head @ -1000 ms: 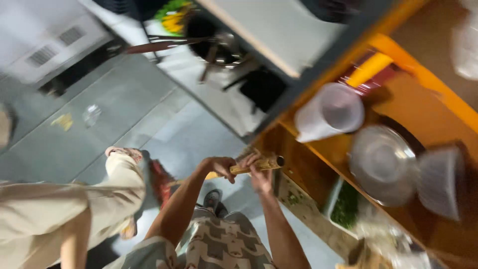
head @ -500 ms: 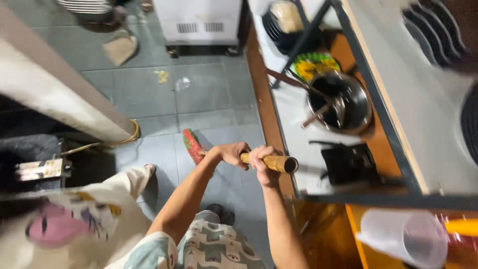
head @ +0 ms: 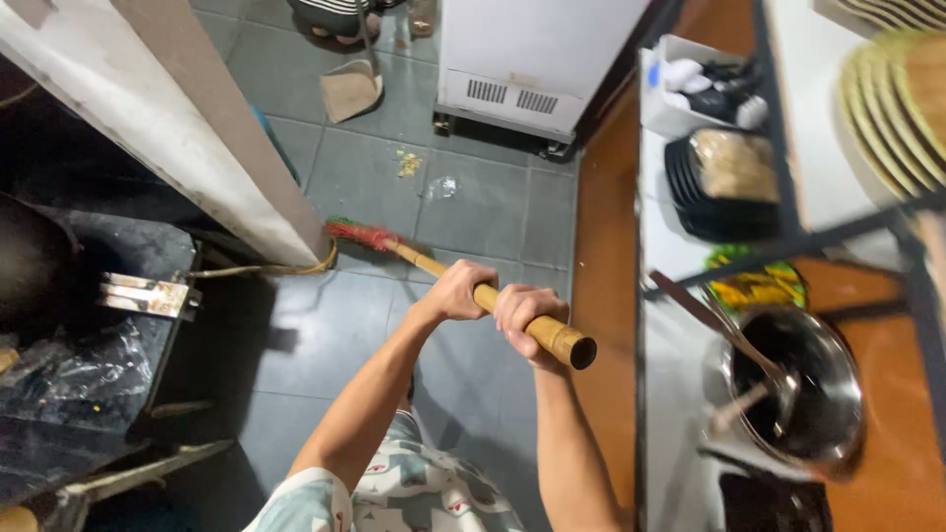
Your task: Retrieve ingredients from a freezer and portion them into pots for cooking.
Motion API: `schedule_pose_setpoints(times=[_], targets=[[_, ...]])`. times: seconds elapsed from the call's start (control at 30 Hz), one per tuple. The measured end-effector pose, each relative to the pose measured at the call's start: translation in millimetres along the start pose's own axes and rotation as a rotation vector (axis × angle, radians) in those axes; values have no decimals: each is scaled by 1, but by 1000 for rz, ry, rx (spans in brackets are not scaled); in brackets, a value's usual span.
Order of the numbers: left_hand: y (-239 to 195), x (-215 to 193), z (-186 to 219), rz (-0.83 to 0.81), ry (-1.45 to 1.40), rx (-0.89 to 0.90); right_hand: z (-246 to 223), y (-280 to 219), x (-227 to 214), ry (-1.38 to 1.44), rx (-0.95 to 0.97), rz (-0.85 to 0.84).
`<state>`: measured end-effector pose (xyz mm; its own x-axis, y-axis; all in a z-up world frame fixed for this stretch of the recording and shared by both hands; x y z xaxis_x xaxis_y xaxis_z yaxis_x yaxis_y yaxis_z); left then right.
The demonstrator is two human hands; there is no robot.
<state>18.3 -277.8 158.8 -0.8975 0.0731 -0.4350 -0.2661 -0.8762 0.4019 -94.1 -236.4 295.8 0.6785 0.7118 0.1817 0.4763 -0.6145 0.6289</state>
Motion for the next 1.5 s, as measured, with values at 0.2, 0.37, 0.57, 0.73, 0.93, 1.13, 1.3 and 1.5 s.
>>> schedule_pose_setpoints(times=[0.2,0.37,0.57,0.73,0.93,1.13,1.3,1.5], targets=[[59,-111,-59,395,245,103,81,118,5,-58,11,102],[86,-163,-123,528,350,83,160,169,-26,77,-61,204],[101,-209,-231,691,439,-76,276,218,-68,111,133,232],[113,-209,-383,539,350,-286,350,264,-101,146,240,2],[222,-232,-397,471,258,-317,360,378,-149,123,265,-272],[296,-225,-397,573,176,-293,345,429,-187,88,290,-338],[361,-231,-379,430,335,-196,309,464,-230,218,129,-63],[371,-233,-460,250,273,-232,400,417,-267,-19,83,306]])
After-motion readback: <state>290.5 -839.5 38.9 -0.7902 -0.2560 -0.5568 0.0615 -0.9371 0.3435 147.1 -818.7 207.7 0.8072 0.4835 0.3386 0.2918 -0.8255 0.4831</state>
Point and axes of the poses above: each hand's wrist, its own y-axis towards the middle knuckle, its own x-axis out of the palm, z = x × y, the point moved 9 cm from there along y, towards the middle knuckle, and after that the axes turned 2 degrees about x, right-handed, at the moved point
